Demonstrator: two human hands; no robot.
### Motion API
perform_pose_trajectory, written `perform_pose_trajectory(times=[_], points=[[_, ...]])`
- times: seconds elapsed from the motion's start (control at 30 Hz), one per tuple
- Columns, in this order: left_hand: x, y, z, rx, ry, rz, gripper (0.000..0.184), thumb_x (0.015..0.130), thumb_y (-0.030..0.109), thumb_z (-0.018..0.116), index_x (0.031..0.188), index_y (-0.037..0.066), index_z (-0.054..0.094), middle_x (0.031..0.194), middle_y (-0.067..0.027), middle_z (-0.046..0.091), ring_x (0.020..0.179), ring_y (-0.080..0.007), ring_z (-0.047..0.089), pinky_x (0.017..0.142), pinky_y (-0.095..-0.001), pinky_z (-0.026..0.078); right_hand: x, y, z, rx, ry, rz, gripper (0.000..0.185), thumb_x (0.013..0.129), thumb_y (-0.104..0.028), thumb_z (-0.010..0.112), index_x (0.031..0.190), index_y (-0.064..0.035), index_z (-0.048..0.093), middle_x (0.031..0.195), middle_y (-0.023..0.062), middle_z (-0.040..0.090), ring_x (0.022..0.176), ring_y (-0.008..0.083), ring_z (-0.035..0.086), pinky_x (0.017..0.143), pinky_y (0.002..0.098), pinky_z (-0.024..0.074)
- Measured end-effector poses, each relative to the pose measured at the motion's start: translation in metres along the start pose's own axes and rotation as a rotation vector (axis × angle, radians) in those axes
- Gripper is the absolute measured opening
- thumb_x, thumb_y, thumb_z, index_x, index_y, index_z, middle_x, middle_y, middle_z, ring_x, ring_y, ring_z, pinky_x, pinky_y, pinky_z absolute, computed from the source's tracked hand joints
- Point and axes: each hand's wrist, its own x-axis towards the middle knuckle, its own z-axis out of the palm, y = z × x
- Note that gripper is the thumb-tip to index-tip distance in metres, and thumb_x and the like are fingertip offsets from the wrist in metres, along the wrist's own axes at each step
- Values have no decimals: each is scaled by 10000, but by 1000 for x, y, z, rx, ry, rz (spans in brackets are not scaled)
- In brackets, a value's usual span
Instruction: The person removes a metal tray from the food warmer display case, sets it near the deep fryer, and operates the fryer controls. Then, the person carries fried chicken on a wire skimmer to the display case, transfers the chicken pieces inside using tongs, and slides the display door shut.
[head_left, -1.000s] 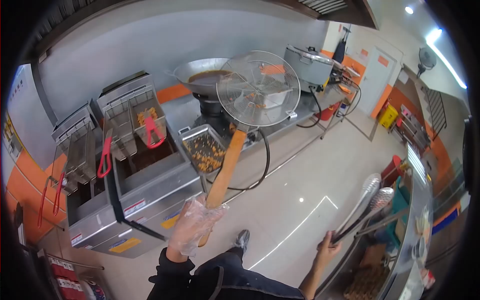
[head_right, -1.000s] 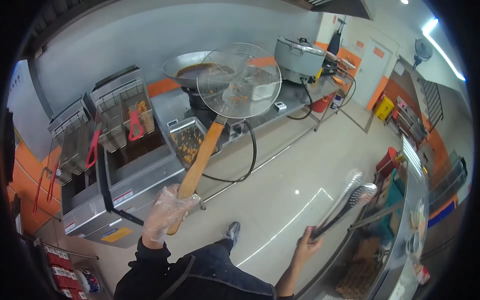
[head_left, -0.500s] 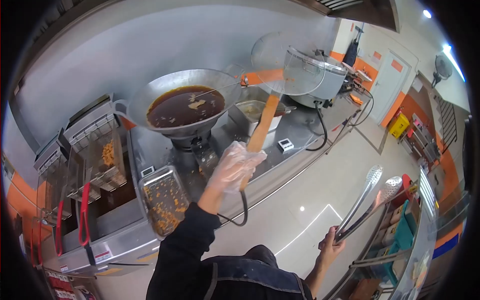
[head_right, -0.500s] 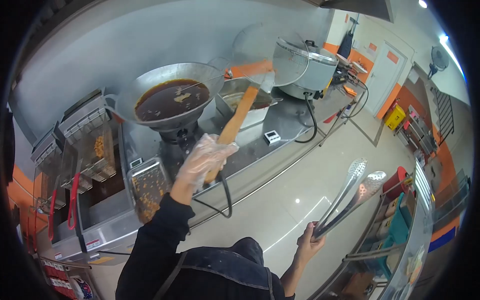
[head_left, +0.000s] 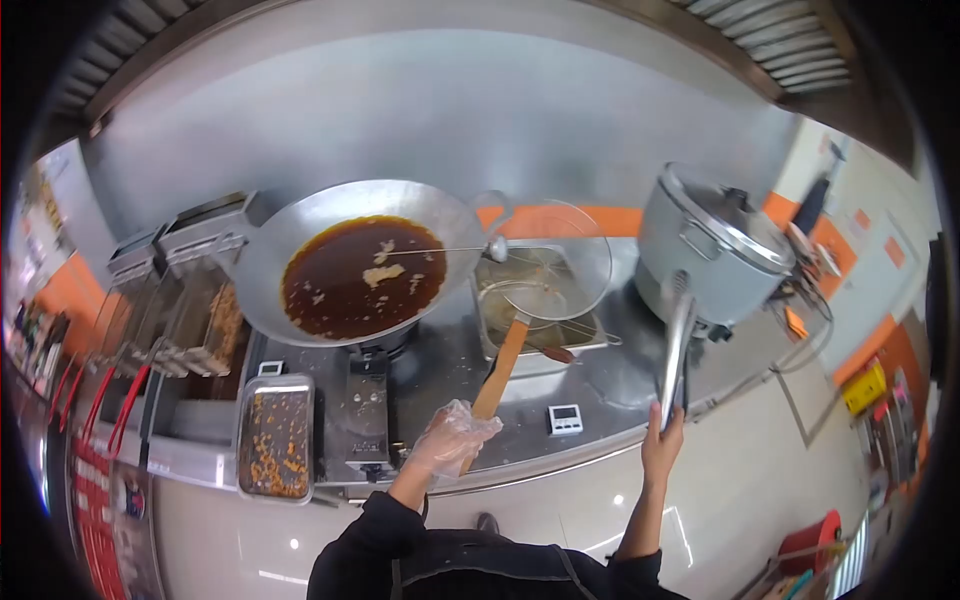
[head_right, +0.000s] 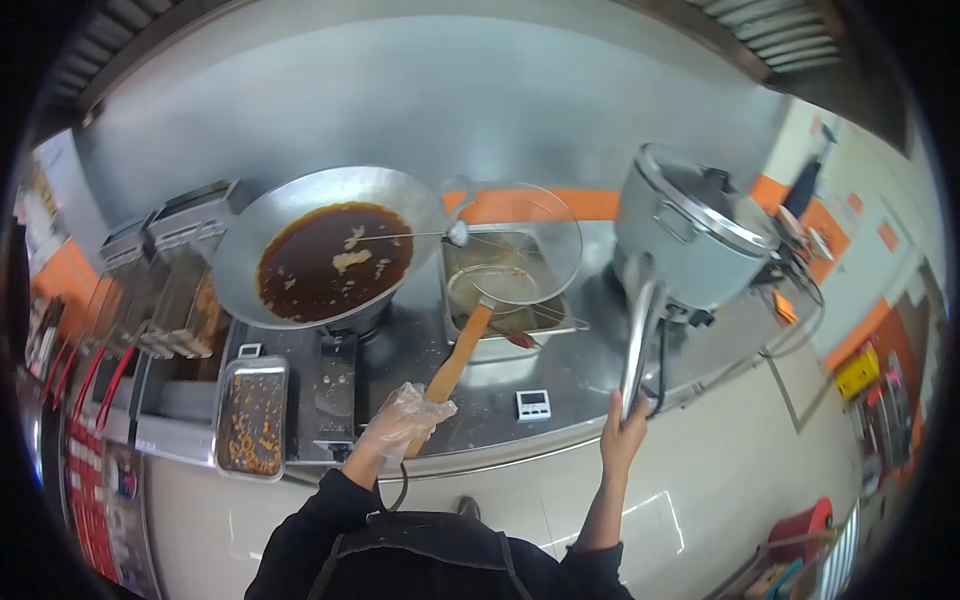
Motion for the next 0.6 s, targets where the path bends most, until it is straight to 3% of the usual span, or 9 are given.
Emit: perform_pose_trajectory(times=[0.1,0.2,0.3,0.37,0.47,0.53,0.6], points=[[-5,-1,2,-16,-19,-302,244,819,339,619,871,111,689,553,-33,579,552,-197,531,628,-334,412,54,-10,57,-29,-174,-115,421,868,-250,608,1143,40,475,820,185,613,727,282,600,686,320,464],[-10,-13,7,-87,-16,-248,387,782,437,659,807,53,692,613,-76,599,557,-200,533,683,-338,430,86,-26,105,-70,-372,-173,417,809,-189,669,1124,19,491,816,194,629,710,301,632,643,355,469],[-12,-31,15,-55,35,-349,533,784,545,592,931,39,668,805,-124,612,779,-230,533,809,-349,406,104,-5,156,77,-389,-371,431,783,-179,695,1110,20,498,751,173,615,656,315,610,632,365,469],[-12,-33,12,79,-9,-321,679,790,634,516,1086,33,623,978,-175,602,1014,-274,497,918,-357,371,105,3,171,-1,-504,-348,458,763,-196,710,1113,13,503,848,187,603,773,344,602,693,377,478],[-24,-9,5,-27,86,-364,747,791,669,481,1149,21,588,1044,-225,577,1139,-313,442,984,-359,337,101,26,183,-122,-546,-393,484,774,-250,698,1137,4,501,989,217,567,926,369,565,794,405,456],[-51,-17,6,179,198,-155,485,857,431,507,1247,142,505,1161,-98,571,998,-282,529,925,-361,418,97,35,182,-172,-483,-465,505,792,-303,677,1155,0,499,1088,236,529,1013,384,525,859,426,425],[-74,-19,2,9,162,-348,470,884,390,502,1307,194,449,1230,-68,556,938,-257,573,908,-353,453,96,30,174,-183,-533,-379,528,808,-356,646,1174,-6,496,1116,241,511,1052,387,500,890,434,400]])
